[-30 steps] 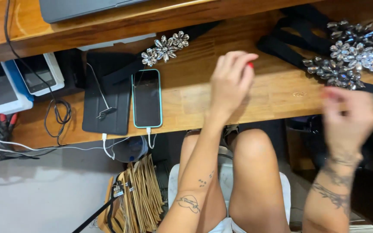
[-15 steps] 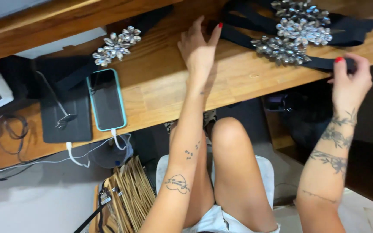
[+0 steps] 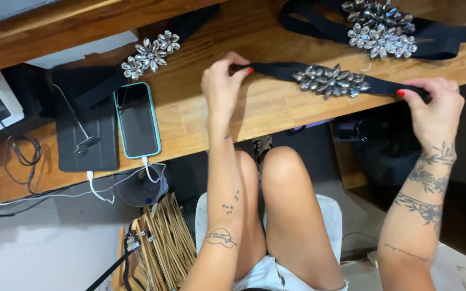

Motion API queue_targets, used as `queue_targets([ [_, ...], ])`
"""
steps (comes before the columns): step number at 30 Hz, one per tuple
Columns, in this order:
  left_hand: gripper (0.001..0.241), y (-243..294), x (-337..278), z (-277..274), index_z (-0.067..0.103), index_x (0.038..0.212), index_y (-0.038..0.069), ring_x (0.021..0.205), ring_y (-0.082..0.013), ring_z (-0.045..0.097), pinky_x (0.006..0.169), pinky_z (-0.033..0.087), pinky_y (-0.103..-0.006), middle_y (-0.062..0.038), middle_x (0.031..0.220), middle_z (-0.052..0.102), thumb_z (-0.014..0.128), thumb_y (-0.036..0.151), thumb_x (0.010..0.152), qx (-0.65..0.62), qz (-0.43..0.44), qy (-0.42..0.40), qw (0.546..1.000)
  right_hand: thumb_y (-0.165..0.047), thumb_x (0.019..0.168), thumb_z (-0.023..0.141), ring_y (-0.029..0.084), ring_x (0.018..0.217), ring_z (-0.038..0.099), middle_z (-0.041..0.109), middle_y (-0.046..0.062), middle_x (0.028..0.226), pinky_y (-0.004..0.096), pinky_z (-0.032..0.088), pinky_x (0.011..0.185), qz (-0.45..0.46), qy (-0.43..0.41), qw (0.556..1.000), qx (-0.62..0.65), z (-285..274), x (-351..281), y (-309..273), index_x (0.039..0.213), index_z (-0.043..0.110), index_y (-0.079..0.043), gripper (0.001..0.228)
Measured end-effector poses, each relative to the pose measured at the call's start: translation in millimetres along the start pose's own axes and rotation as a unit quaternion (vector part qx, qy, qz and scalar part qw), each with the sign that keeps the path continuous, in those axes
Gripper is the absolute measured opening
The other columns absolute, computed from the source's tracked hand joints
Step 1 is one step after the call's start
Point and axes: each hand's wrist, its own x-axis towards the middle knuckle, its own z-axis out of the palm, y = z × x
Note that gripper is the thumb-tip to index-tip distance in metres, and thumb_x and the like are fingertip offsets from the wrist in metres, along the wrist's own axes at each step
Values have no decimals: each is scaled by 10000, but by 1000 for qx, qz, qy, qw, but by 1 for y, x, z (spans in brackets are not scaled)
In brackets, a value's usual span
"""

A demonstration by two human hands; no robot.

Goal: A person is organizing and inspecting a collection of black belts with decorative rhinestone buckles on a wooden desk in a clothing store.

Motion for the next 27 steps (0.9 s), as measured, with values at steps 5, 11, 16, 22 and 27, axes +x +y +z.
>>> queue_targets([
  [5,158,-40,-17,-60,723,857,225,875,-160,676,790,443,-344,88,917,742,807,118,776,6,192,127,973,142,1113,903,356,1090,654,751,195,1115,445,447,1041,-188,89,978,21,6,31,-63,1125,776,76,143],
  [11,162,-75,-72,-127,629,838,60,880,-273,605,778,443,-396,-39,975,691,712,-75,869,154,310,226,911,106,1040,798,382,1010,673,768,164,1126,483,447,965,-301,140,943,0,64,53,-102,932,704,-2,179],
  [16,102,-90,-110,-140,700,908,65,1091,-330,588,903,481,-458,-72,1163,687,734,-25,941,263,278,210,900,57,1051,795,354,1100,630,770,120,1187,451,423,952,-309,148,938,-52,74,58,-129,968,770,-24,118],
  [22,297,-43,-112,-96,694,1139,109,1217,-360,556,1098,357,-562,-150,1309,598,704,9,859,178,217,164,946,210,921,549,484,1240,498,548,307,1310,590,373,1109,-230,119,965,51,69,53,-198,1334,674,89,448],
  [27,282,-62,-64,-36,631,1205,232,949,-160,595,966,455,-353,49,968,573,696,353,959,201,237,47,949,-259,982,723,281,1274,567,645,43,1268,477,386,1083,-289,14,956,40,137,45,-254,1363,681,-234,384],
])
